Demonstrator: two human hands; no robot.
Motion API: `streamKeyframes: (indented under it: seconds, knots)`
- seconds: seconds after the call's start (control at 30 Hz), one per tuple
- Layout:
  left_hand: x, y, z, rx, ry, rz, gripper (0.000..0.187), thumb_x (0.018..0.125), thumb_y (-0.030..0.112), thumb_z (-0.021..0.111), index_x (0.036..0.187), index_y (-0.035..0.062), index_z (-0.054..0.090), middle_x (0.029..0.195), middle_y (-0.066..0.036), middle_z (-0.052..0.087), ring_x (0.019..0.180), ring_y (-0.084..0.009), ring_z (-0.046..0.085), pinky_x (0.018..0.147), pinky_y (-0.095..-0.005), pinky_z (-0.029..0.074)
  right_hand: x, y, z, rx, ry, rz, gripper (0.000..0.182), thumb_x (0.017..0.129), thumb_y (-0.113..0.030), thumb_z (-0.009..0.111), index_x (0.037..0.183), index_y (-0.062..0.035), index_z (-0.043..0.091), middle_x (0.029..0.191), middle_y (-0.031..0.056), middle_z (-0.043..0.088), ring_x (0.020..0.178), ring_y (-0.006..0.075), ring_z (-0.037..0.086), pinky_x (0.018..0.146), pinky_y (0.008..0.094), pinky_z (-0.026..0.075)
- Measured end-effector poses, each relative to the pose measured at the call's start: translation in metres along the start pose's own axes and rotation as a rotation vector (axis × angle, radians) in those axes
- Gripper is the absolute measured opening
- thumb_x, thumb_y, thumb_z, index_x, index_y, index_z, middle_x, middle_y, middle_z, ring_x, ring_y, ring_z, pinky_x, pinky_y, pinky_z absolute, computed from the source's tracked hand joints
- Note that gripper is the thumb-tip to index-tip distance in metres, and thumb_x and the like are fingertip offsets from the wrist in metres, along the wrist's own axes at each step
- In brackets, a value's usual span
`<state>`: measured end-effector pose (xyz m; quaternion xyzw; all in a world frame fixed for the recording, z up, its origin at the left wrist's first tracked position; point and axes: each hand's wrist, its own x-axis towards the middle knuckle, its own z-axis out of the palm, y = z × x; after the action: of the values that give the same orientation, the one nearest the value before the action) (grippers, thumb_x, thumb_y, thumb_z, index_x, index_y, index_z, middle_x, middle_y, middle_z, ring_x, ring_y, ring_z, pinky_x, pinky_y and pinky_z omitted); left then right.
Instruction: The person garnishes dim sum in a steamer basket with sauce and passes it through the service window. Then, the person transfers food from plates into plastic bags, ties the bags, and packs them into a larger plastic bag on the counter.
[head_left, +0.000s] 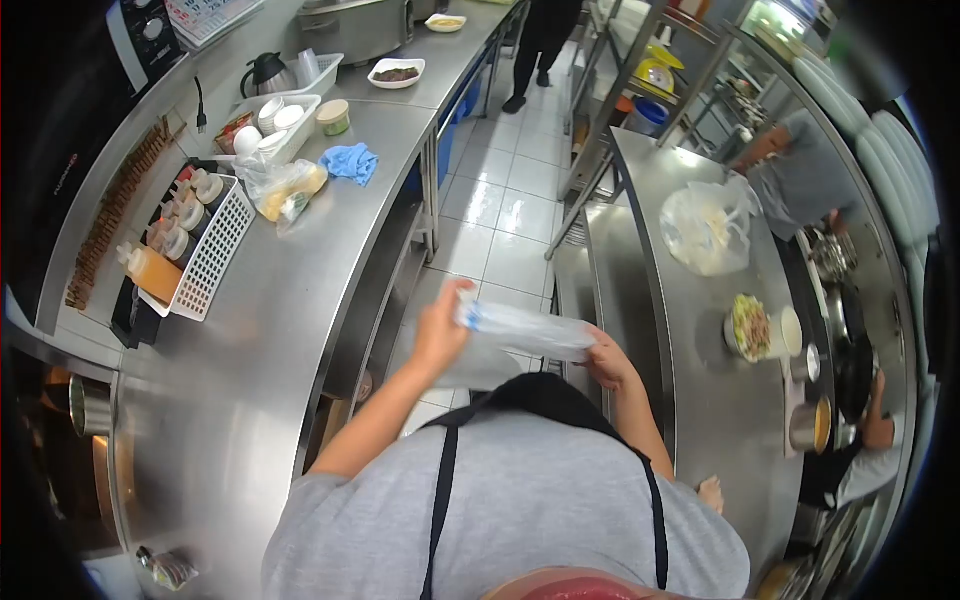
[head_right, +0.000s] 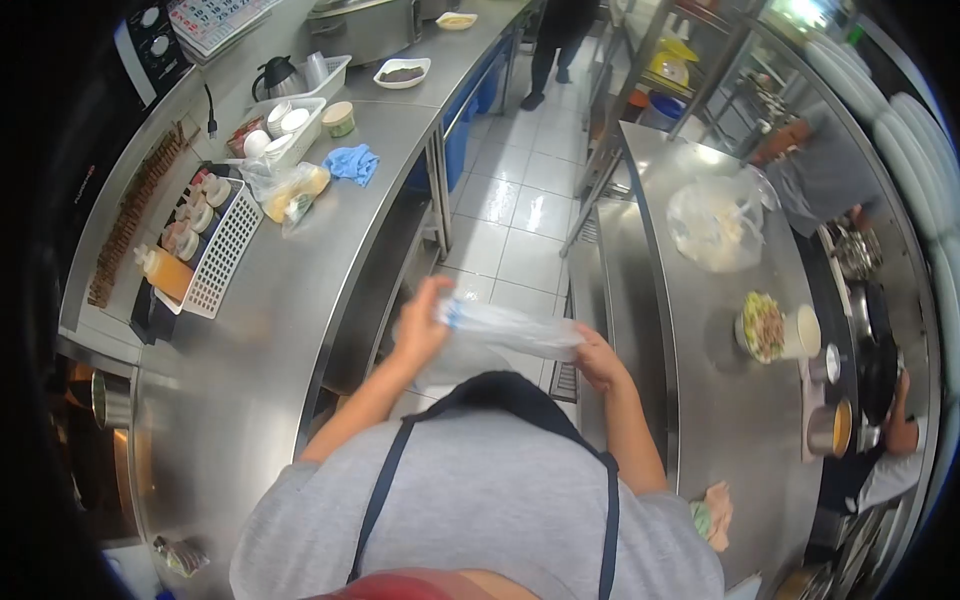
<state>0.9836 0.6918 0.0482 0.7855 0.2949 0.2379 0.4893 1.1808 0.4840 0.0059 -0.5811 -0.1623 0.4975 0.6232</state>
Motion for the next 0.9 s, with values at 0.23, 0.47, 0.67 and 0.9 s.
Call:
streamKeyframes:
  seconds: [0.23, 0.47, 0.67, 0.9]
  knots:
    - [0.123, -0.021, -0.086, 0.101, 0.661, 0.14, 0.019, 0.06, -0.005, 0.054, 0.076, 0.0054, 0.051, 0.065, 0.001, 0.05, 0.063, -0.0087, 0.046, 0.058, -0.0207, 0.036, 0.157, -0.084, 0.068, -0.396, -1.0, -0.116, 0.033, 0.079, -0.02, 0.061, 0.106, -0.0027, 0.055, 0.108, 0.0029, 0.045, 0.096, 0.0153, 0.046, 0.087, 0.0274, 0.035]
    - [0.153, -0.016, -0.158, 0.309, 0.839, 0.088, 0.021, 0.061, -0.006, 0.052, 0.079, 0.0042, 0.049, 0.081, -0.004, 0.047, 0.067, -0.0138, 0.043, 0.057, -0.0222, 0.035, 0.295, -0.156, 0.14, -0.373, -0.721, -0.126, 0.013, 0.075, -0.011, 0.061, 0.086, -0.006, 0.061, 0.073, -0.0019, 0.059, 0.07, 0.0086, 0.055, 0.067, 0.023, 0.044]
    - [0.203, 0.006, -0.176, 0.242, 0.259, 0.19, 0.014, 0.064, -0.007, 0.049, 0.073, 0.0036, 0.051, 0.092, -0.006, 0.046, 0.066, -0.0158, 0.045, 0.058, -0.024, 0.037, 0.425, -0.179, 0.177, -0.3, -0.495, -0.054, 0.007, 0.073, -0.01, 0.056, 0.079, -0.0064, 0.06, 0.071, -0.0013, 0.058, 0.064, 0.0071, 0.053, 0.058, 0.0217, 0.044]
    - [0.274, -0.058, -0.229, 0.376, 0.505, 0.06, 0.018, 0.066, -0.007, 0.045, 0.075, 0.0019, 0.058, 0.087, -0.01, 0.055, 0.068, -0.0214, 0.053, 0.059, -0.0276, 0.04, 0.521, -0.213, 0.205, -0.273, -0.743, 0.121, 0.038, 0.083, -0.03, 0.056, 0.107, -0.0042, 0.041, 0.102, 0.0083, 0.05, 0.082, 0.0196, 0.056, 0.071, 0.0337, 0.049]
